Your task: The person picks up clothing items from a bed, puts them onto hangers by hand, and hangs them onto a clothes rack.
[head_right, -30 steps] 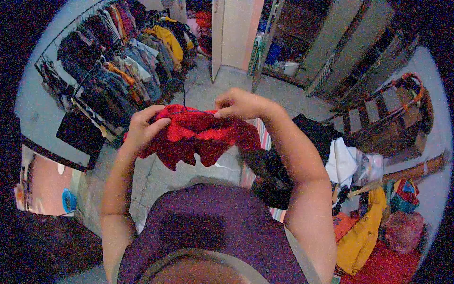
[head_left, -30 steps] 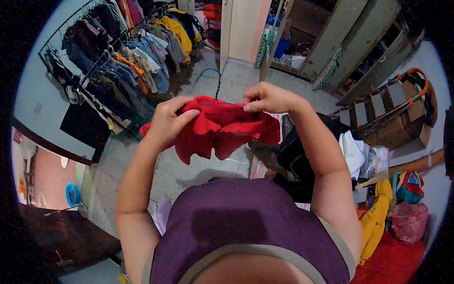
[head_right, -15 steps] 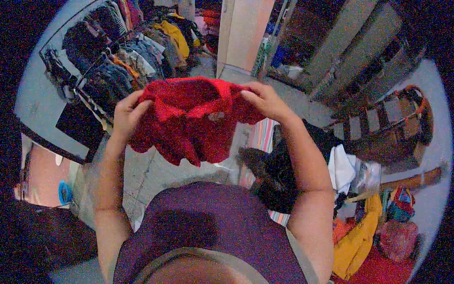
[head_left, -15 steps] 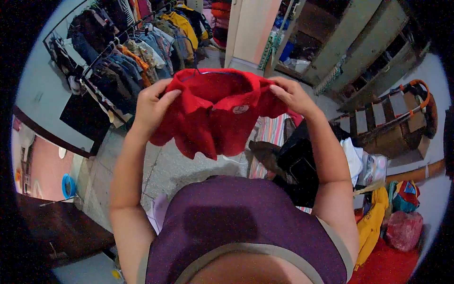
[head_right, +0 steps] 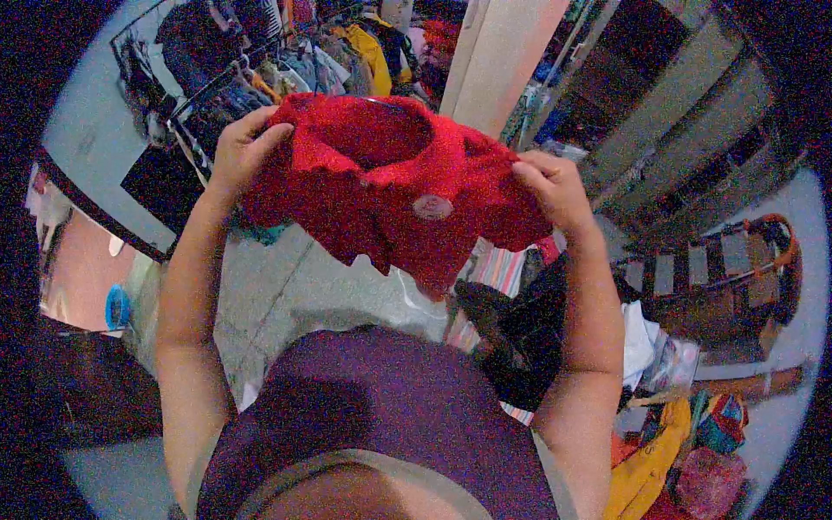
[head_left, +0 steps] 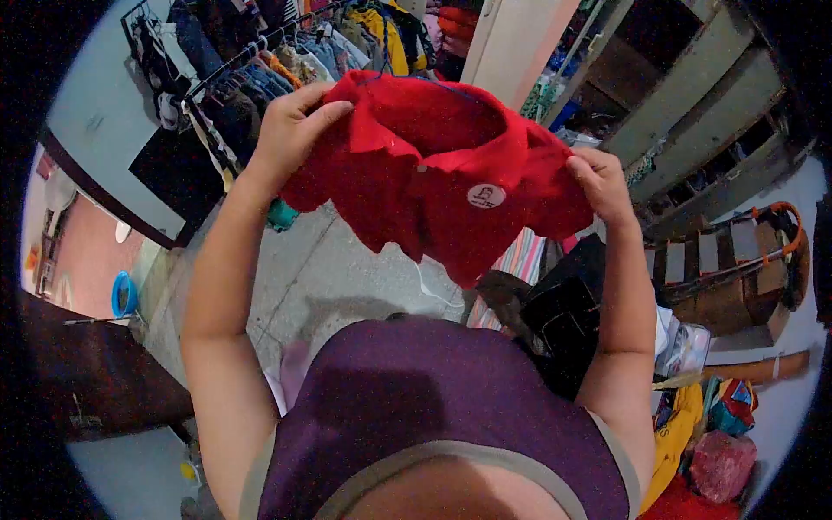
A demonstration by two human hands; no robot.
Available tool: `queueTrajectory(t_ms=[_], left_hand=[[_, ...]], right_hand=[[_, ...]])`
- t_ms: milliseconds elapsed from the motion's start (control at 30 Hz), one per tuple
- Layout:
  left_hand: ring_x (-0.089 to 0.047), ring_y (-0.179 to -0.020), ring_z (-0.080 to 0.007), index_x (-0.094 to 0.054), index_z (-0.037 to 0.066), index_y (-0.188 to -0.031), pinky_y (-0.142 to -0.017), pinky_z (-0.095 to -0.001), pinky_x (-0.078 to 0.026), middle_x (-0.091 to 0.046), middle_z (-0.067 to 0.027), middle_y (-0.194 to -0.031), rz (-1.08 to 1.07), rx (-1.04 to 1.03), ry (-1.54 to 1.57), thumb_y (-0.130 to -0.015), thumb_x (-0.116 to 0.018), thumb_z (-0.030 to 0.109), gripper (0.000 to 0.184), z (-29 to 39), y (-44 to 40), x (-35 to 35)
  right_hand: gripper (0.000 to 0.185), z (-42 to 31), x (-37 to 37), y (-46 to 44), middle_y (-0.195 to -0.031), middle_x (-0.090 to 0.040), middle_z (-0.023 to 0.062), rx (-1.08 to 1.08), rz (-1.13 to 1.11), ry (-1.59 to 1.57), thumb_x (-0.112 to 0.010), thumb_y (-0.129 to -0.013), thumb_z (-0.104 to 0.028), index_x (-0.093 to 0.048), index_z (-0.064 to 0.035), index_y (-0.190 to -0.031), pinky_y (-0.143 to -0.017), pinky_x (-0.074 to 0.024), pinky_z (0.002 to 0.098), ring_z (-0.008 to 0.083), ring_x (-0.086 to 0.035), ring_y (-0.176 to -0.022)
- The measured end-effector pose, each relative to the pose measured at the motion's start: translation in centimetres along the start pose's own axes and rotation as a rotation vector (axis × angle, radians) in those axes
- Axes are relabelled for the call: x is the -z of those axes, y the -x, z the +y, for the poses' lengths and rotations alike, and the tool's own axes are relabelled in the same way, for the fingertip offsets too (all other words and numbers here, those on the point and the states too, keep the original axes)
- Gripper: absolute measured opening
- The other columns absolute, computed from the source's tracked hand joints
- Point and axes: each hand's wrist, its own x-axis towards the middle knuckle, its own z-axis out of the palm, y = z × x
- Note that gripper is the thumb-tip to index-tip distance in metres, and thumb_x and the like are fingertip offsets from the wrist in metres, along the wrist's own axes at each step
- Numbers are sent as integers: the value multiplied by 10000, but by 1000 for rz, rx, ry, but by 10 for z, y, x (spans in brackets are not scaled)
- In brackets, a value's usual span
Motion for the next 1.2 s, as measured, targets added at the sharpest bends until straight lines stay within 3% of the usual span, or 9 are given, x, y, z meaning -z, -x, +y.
queueTrajectory(t_ms=[267,400,600,667,767,867,967,1100,1200], left_hand=[[-570,-780,-85,-618,-15,-979,-718,-226,-452,-640,-40,-869,-25,-79,24,-805,-609,117,219,3,-7,27],[-584,-789,-97,-620,-15,-984,-724,-233,-458,-646,-53,-879,-54,-122,-5,-803,-611,116,224,-1,-12,39],[-596,-791,-110,-624,-14,-972,-721,-239,-466,-649,-64,-875,-56,-140,65,-797,-617,127,224,-17,-20,59],[-602,-789,-117,-623,-11,-973,-717,-243,-470,-651,-74,-876,-75,-183,61,-792,-620,131,230,-20,-24,61],[-622,-753,-162,-623,3,-964,-690,-264,-482,-653,-99,-852,-66,-305,26,-778,-630,148,236,-26,-31,56],[-604,-836,-208,-626,21,-970,-756,-285,-467,-637,-95,-893,7,-330,-61,-770,-639,154,240,-26,-30,59],[-548,-965,-247,-619,51,-1000,-850,-306,-424,-593,-99,-1001,392,-532,-425,-758,-645,131,256,-33,-18,76],[-504,-985,-196,-521,14,-1063,-878,-308,-390,-532,-87,-1051,751,-123,-98,-828,-541,47,239,-101,63,65],[-509,-929,-132,-503,35,-1090,-814,-258,-403,-538,-43,-1013,644,403,400,-899,-477,142,220,-179,134,13]], right_hand=[[350,-47,-21,-40,-861,-572,28,209,-151,-107,-478,-900,-304,-602,22,-933,-745,-395,236,125,-522,-780],[280,-92,-54,-50,-972,-579,68,-8,-421,-187,-555,-847,-189,-566,33,-1016,-822,-407,276,127,-517,-923],[567,-147,-81,-89,-1150,-537,77,251,-276,-85,-661,-775,-236,-443,-14,-1249,-888,-404,301,160,-511,-1006],[477,-159,-99,-111,-975,-600,69,491,-156,-30,-656,-781,-261,-501,-71,-1191,-756,-464,306,159,-560,-870],[430,-184,-116,-132,-914,-582,46,349,-349,194,-607,-826,-200,-496,-14,-1197,-753,-447,271,120,-543,-825],[322,-199,-128,-139,-699,-521,-27,245,-363,193,-567,-855,-180,-543,-12,-1129,-548,-401,221,68,-484,-615],[286,-198,-126,-146,-593,-420,-78,132,-210,-17,-549,-870,-190,-564,-17,-1097,-448,-292,193,30,-379,-507],[228,-210,-94,-148,-574,-393,-72,-88,29,-242,-507,-899,-207,-587,-31,-1019,-427,-255,175,20,-328,-475],[233,-214,-69,-155,-556,-359,-69,-90,65,-311,-463,-920,-212,-575,-37,-1026,-407,-226,181,29,-292,-451]])
